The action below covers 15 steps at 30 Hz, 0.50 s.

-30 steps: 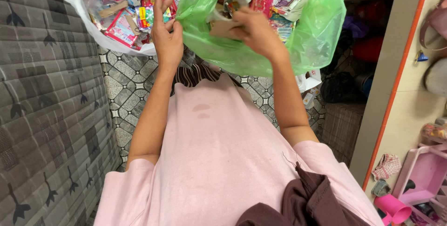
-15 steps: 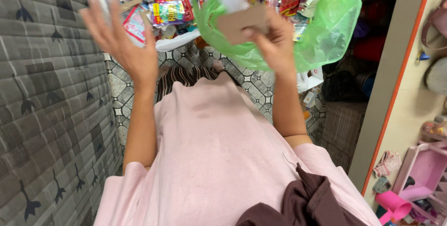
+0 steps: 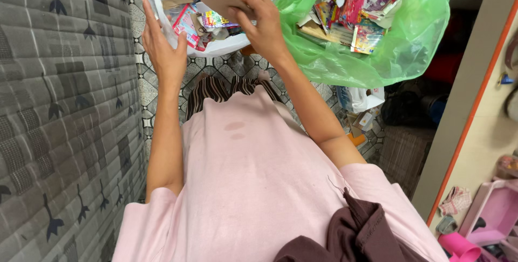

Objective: The person transfers various small snack packets from a green plastic bag into a white plastic bag. They handle the items one by one, occasionally picking up dropped packets from the floor, and finally tie the white bag closed.

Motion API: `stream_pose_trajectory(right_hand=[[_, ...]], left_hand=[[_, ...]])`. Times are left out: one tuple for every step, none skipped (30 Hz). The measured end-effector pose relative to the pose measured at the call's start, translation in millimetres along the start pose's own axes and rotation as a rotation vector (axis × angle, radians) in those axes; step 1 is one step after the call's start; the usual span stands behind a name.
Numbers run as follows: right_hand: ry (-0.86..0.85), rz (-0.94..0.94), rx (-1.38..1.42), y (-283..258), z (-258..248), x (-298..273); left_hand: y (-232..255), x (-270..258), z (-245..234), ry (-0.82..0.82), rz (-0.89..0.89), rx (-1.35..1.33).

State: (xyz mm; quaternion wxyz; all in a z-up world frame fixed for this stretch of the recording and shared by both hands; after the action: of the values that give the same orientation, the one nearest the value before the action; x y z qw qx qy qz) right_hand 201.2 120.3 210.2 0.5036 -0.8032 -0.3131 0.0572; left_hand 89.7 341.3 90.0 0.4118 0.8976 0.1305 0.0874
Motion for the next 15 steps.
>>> stream_pose_trajectory(right_hand=[[0.022,-0.064,-0.022,-9,1,3],[0.042,-0.128,-0.044,-17,-3,4],[0.036,-0.141,-0.052,-20,-8,4],[0.03,-0.155,-0.06,-24,-14,0],[0.022,-0.169,-0.067,-25,-21,-4],[0.051,-0.083,-0.03,-15,-34,-8],[0.078,0.004,0.009,-3,-49,-16],[0.104,0.091,0.049,11,-65,-27],[0.212,0.1,-0.025,21,-89,-40],[0.319,0.107,-0.1,31,-115,-55],[0.36,0.188,-0.141,48,-135,-69],[0.399,0.269,-0.181,65,-153,-84],[0.35,0.23,-0.274,73,-161,-94],[0.3,0.19,-0.365,80,-167,-104],[0.246,0.149,-0.455,87,-167,-112]], left_hand=[[0,0,0,-0.022,-0.033,-0.017],[1,-1,1,-0.044,-0.065,-0.034],[6,-1,-1,-0.032,-0.051,-0.066],[12,-1,-4,-0.021,-0.036,-0.098],[18,-1,-6,-0.009,-0.023,-0.129],[25,-2,-8,0.01,-0.025,-0.098],[32,-5,-10,0.029,-0.029,-0.065],[40,-7,-12,0.047,-0.032,-0.033],[49,-8,-13,0.063,-0.019,-0.013],[59,-8,-13,0.078,-0.005,0.007],[69,-7,-14,0.098,0.007,0.027],[81,-5,-9,0.081,0.026,0.042],[94,-4,-2,0.067,0.041,0.058],[107,-4,5,0.052,0.056,0.074],[120,-3,14,0.014,0.076,0.042]])
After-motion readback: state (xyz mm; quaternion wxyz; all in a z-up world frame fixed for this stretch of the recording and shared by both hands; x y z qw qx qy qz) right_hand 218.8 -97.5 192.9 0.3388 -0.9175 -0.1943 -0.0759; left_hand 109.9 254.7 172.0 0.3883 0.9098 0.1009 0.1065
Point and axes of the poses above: each hand's wrist, its own x-axis towards the middle knuckle, its own z-axis out of the palm, y = z × x, the point moved 8 cm from there along x, towards the middle knuckle, and after that the axes turned 8 degrees about -y, right-handed, at the moved point
